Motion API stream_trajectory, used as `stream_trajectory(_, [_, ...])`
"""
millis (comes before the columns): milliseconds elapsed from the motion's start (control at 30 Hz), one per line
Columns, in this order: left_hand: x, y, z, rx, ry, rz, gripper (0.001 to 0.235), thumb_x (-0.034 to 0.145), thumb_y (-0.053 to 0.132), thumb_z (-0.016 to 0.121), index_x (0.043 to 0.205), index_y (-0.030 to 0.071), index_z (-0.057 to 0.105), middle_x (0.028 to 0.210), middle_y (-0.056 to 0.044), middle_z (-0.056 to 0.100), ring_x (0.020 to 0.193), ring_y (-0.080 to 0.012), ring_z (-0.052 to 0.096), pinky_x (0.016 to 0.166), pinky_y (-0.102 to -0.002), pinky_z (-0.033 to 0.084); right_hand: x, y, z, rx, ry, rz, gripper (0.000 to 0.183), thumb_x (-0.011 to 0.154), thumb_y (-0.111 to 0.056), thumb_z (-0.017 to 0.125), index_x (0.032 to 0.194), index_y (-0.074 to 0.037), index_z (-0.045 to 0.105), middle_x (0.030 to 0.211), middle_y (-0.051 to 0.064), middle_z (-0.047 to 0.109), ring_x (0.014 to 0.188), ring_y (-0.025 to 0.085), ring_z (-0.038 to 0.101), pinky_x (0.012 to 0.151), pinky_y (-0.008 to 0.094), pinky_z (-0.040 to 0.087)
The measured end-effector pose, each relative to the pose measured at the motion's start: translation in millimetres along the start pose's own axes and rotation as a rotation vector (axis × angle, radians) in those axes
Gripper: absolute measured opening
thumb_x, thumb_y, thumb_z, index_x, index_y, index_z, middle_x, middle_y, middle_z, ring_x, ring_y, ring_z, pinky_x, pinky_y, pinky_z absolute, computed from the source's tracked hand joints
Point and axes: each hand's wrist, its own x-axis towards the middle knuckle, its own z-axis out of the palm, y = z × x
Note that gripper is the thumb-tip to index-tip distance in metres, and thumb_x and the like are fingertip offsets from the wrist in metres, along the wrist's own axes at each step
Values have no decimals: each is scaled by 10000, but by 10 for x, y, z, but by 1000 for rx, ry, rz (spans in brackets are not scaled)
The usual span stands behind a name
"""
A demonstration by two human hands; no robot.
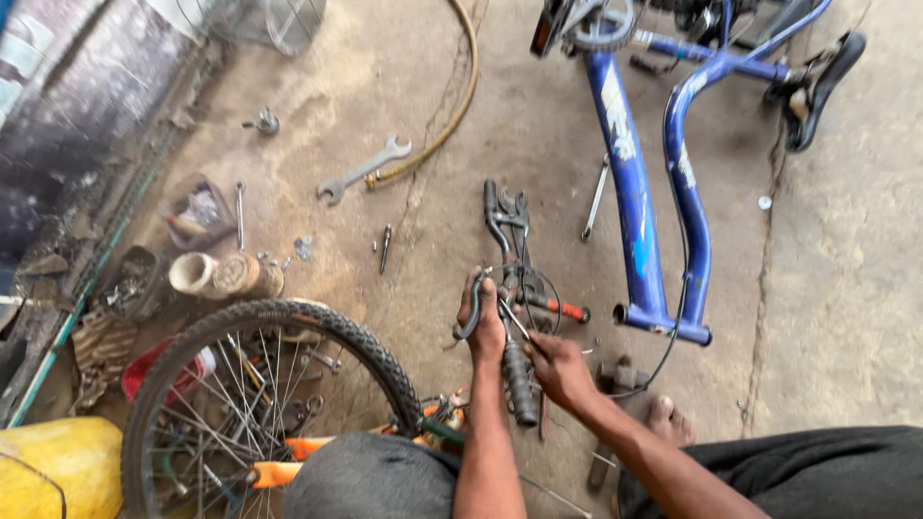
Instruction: The person is repairing a bicycle. They use a screwdriver to adjust the handlebars and then use a wrench to tighten the front wheel onto the frame.
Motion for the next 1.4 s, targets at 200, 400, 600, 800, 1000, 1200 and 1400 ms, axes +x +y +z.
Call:
stream_trajectory(200, [-32,-86,-90,311,-17,499,437,1113,322,641,1332,-55,659,1049,-111,702,936,-188,639,807,-320,541,416,270,-472,-492,-240,-79,288,924,-328,661,1109,-136,770,890,153,743,785,326,698,710,430,559])
stream_trajectory(400, [-189,33,-45,107,-10,172,601,989,409,619,1416,-11,573,891,-106,708,708,-180,646,596,-320,540,169,-199,-501,-102,-67,106,315,992,-326,589,1191,-115,711,783,220,684,753,426,652,692,498,535])
stream_trajectory(600, [-177,143,27,91,-15,183,679,978,452,644,1449,-25,532,899,-123,716,793,-174,684,678,-307,577,241,-395,-508,-589,-331,32,290,965,-286,542,1133,-166,746,951,120,745,844,329,719,776,473,564])
stream_trajectory(800, [-151,138,41,160,1,183,683,974,481,636,1433,-19,558,893,-115,724,814,-176,693,700,-313,559,311,-603,-596,-712,-351,-38,252,972,-295,540,1064,-168,737,905,136,745,829,322,722,756,478,578])
stream_trajectory(1000, [-232,182,58,352,-105,447,595,1052,447,661,1391,-41,625,1020,-93,727,893,-140,640,772,-310,535,346,-679,-497,-873,-345,22,269,1014,-247,535,965,-117,766,910,160,739,834,344,723,768,490,575])
stream_trajectory(1200, [-189,252,-4,180,-54,125,559,972,389,615,1413,47,578,838,-59,702,660,-124,618,567,-299,510,161,-270,-222,-354,-175,114,293,946,-356,609,1033,-114,749,871,178,729,833,374,692,747,470,532])
stream_trajectory(1400, [-48,-57,-45,-123,-95,77,495,1093,387,587,1227,-89,595,803,-68,655,618,-155,595,549,-304,480,22,185,-6,-18,-67,48,340,976,-353,648,951,-18,705,741,105,664,693,205,590,659,376,504])
